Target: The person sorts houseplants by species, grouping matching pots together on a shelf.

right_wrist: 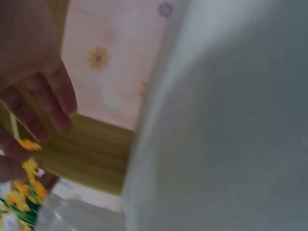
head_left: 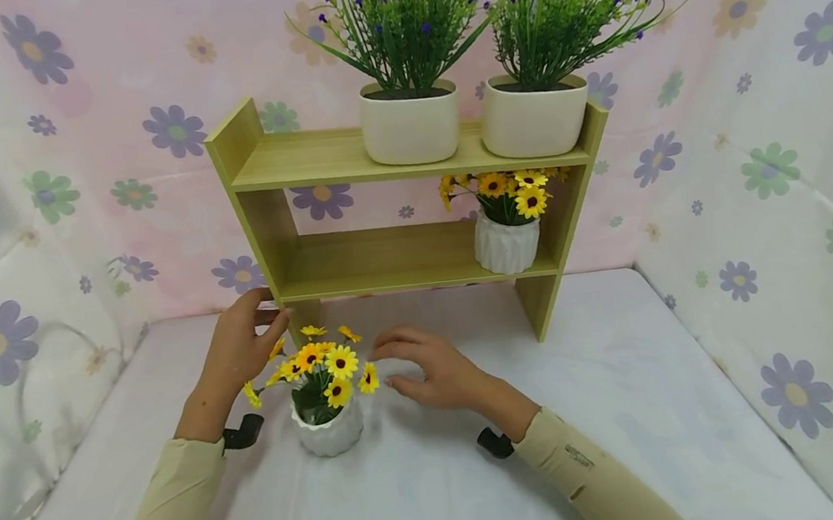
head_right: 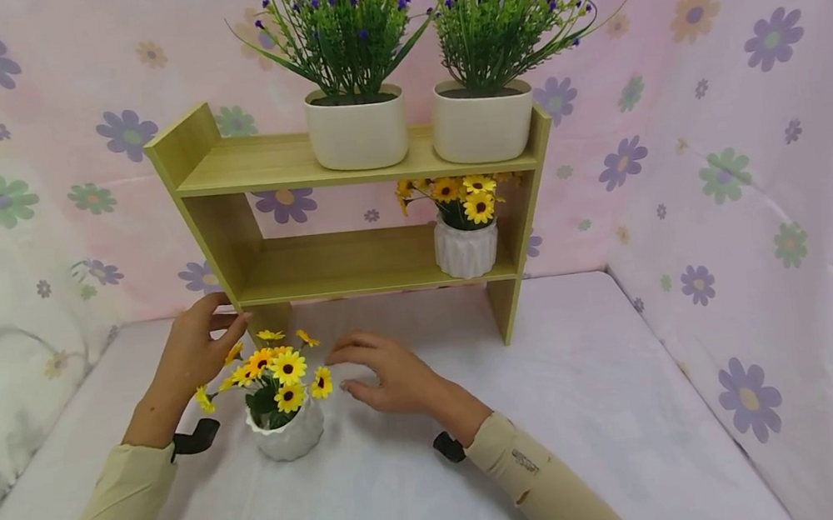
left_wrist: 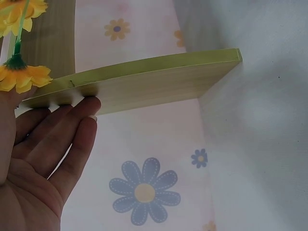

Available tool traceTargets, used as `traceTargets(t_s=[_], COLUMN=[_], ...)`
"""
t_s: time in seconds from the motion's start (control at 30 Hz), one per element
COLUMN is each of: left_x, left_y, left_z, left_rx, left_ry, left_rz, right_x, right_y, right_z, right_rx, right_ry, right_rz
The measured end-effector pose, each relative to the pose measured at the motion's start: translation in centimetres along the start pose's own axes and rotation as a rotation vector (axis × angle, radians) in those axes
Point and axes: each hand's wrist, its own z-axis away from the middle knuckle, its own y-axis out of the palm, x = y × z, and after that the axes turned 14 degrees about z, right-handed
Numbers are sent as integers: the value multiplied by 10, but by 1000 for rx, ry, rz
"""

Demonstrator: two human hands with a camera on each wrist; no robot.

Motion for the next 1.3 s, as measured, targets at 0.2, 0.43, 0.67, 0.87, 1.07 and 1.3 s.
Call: traceTargets(t_s=[0.2, 0.43, 0.67, 0.87, 1.07, 1.3], left_x=[0, 2, 3, 1, 1, 1], left_y=[0, -1, 0, 0, 0, 0], left_z=[0, 1, 2, 3, 2, 1], left_rx=[-2, 3, 11, 4, 5, 2], left_ry=[-5, -10, -18, -12, 11, 28], left_rz=[2, -2, 3, 0, -2, -1], right_x=[9, 22, 32, 40, 42, 42], right_y=[17, 26, 35, 45, 46, 45], right_z=[-4, -15, -26, -33, -30, -28], right_rx=[212, 278, 309, 233, 231, 203], right_ry=[-19, 12, 47, 97, 162, 121], right_rz=[-93, -111, -95, -112, -177, -162])
